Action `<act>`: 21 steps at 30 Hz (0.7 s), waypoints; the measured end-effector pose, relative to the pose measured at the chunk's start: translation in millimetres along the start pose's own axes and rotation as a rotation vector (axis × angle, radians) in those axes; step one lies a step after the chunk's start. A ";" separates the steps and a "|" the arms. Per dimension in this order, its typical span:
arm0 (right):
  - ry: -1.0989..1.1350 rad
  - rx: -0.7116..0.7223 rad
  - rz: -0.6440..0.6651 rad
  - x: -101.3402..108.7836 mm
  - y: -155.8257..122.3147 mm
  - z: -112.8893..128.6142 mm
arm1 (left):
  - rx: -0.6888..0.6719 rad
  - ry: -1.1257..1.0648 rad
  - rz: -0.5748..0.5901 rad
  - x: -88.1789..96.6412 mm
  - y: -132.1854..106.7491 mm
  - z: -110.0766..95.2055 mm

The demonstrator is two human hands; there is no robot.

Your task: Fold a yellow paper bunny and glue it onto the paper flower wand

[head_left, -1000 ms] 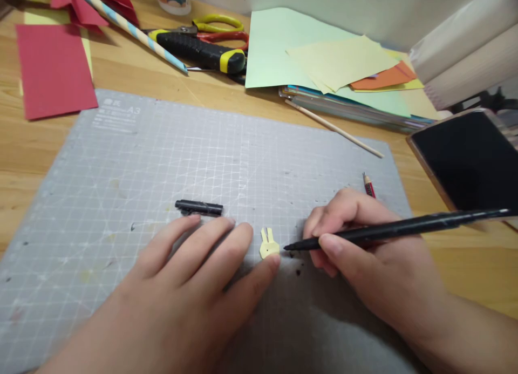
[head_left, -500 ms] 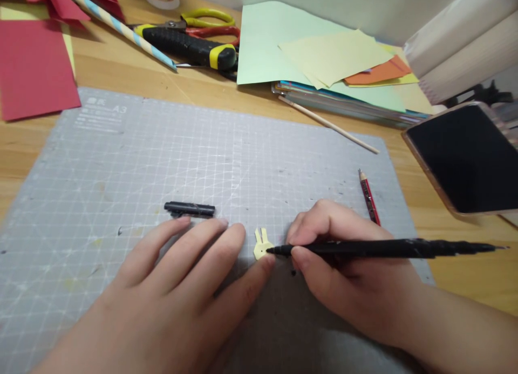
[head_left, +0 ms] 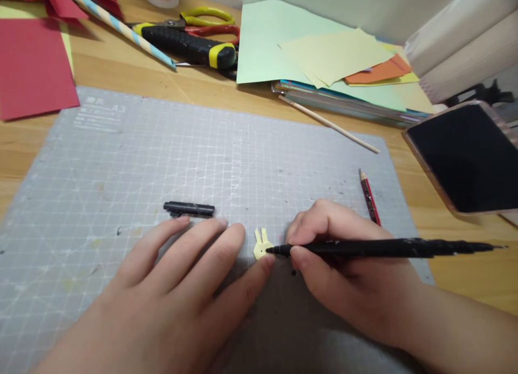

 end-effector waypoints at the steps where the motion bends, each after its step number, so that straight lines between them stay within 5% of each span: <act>1: -0.003 0.000 0.000 -0.1 0.2 -0.1 | -0.003 0.003 0.010 -0.3 0.1 0.0; 21: 0.001 0.012 0.059 -2.7 0.6 2.2 | 0.000 0.028 -0.022 -2.6 -1.0 -4.4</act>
Point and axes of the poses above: each hand's wrist, its own y-axis towards the middle knuckle, its own x-axis out of the back of the hand, z = x × y, the point moved 3 cm from there along y, towards the middle knuckle, and after that the axes turned 5 degrees about x, right-handed, at the moved point
